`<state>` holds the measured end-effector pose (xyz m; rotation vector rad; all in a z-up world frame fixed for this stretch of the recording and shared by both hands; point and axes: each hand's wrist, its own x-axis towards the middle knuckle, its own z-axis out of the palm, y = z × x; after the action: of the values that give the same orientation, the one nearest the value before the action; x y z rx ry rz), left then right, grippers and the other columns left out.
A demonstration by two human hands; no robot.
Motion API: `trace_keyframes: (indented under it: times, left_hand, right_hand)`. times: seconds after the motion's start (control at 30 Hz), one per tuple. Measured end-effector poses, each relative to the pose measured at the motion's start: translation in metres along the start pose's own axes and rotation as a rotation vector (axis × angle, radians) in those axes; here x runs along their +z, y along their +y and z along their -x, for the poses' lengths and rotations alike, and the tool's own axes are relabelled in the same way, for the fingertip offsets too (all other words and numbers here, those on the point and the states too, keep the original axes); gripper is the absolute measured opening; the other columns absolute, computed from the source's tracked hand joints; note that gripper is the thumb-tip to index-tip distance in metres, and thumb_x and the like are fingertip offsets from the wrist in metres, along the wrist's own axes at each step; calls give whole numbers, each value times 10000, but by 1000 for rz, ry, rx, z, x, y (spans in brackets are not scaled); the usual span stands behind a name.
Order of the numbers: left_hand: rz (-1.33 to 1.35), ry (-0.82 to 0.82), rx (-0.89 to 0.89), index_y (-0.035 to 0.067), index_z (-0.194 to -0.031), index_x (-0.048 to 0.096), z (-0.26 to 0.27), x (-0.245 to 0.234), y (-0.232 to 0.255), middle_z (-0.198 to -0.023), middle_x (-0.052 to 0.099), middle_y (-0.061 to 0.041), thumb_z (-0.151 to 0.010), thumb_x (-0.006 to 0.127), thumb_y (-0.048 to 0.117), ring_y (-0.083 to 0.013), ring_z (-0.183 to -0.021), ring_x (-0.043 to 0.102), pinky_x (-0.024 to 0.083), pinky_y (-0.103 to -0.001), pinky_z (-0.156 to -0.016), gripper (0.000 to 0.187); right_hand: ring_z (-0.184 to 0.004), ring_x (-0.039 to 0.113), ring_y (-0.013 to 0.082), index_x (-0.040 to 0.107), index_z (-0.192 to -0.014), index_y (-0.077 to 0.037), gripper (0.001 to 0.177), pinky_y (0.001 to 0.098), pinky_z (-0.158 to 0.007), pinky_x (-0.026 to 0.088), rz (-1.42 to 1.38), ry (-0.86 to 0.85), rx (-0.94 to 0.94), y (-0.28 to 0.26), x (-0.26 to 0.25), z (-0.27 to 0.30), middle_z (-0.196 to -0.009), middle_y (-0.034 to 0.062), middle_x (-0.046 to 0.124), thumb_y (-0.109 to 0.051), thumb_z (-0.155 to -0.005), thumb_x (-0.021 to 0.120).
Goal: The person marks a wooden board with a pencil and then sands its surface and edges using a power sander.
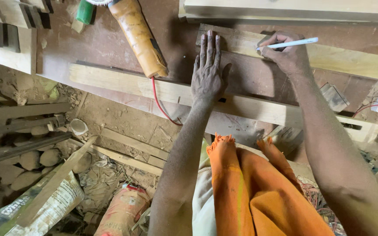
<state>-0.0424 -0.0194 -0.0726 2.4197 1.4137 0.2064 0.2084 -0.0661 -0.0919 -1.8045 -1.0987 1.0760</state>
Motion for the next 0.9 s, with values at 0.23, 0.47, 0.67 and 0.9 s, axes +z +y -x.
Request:
trace_keyframes:
  times: [0.23,0.47,0.67,0.9]
  left_hand:
    - [-32,-18,8,104,-1655,66,-1,1,-1,-1738,34,-98,-1081,423,493,-262,-1618,56,250,-480,-1286,781]
    - [-27,-55,-4,94,-1648,90,-2,-6,2,-1731,53,-103,-1064,448,488,-273,-1612,74,252,-472,-1272,790]
    - [41,29,28,81,-1655,146,-2,-7,2,-1741,111,-124,-1048,488,469,-303,-1619,106,277,-470,-1262,798]
    - [31,22,24,53,-1650,149,-4,-9,6,-1738,118,-139,-1044,482,466,-321,-1611,123,292,-463,-1239,805]
  right_hand:
    - [-861,737,93,750,-995,-97,120,274,-813,631,2,18,85,-11,2,0,-996,49,780,-124,-894,807]
    - [-910,771,99,755,-984,-140,140,271,-863,608,-289,292,259,-44,-8,16,-1026,33,783,-108,-863,817]
    - [-959,683,121,786,-1050,-136,182,312,-863,512,90,286,46,-43,-45,64,-1084,27,769,-126,-871,820]
    - [-646,594,96,781,-1014,-100,239,276,-574,468,136,232,358,-11,-74,110,-833,19,747,-337,-999,755]
